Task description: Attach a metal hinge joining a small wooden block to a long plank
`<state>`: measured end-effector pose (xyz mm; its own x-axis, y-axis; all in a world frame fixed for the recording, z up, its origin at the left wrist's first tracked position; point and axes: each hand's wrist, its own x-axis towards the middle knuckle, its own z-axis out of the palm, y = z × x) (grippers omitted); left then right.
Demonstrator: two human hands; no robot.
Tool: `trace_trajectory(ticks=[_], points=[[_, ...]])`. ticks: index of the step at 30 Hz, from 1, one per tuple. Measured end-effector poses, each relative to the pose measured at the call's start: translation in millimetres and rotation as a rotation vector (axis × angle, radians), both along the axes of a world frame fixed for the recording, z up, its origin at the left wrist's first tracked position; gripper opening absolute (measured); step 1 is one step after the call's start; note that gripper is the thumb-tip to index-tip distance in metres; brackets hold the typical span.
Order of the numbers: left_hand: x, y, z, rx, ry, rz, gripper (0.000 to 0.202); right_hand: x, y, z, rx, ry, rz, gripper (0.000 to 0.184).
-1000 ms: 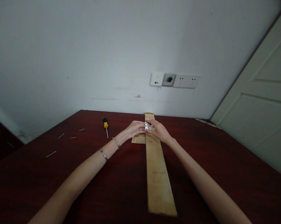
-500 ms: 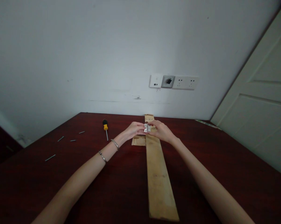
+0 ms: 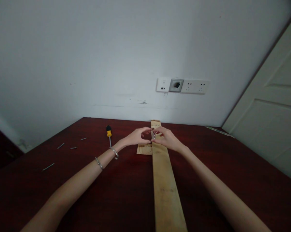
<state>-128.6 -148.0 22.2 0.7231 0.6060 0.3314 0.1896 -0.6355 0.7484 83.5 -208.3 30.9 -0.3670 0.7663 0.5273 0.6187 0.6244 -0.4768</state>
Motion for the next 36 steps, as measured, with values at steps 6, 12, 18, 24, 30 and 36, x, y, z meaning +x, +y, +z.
trace_trajectory(ticks=[6,12,18,24,30,36], points=[[5,-2,-10.2,0.033,0.01,-0.061,0.05,-6,-5,-10.5,-0.036,0.014,0.02,0.035],[3,-1,-17.0,-0.067,-0.001,-0.064,0.044,-5,-7,-13.3,-0.061,-0.067,-0.047,0.033],[6,-6,-27.4,-0.251,-0.117,-0.085,0.046,-7,-9,-12.9,-0.074,-0.063,-0.058,0.033],[5,-8,-30.5,-0.273,-0.139,-0.056,0.049,-8,-7,-17.0,-0.081,-0.072,-0.046,0.035],[5,-9,-29.8,-0.252,-0.131,-0.059,0.047,-9,-7,-18.3,-0.077,-0.076,-0.04,0.038],[3,-12,-23.3,-0.071,-0.062,0.019,0.04,-4,-7,-15.4,-0.067,-0.055,0.005,0.036]])
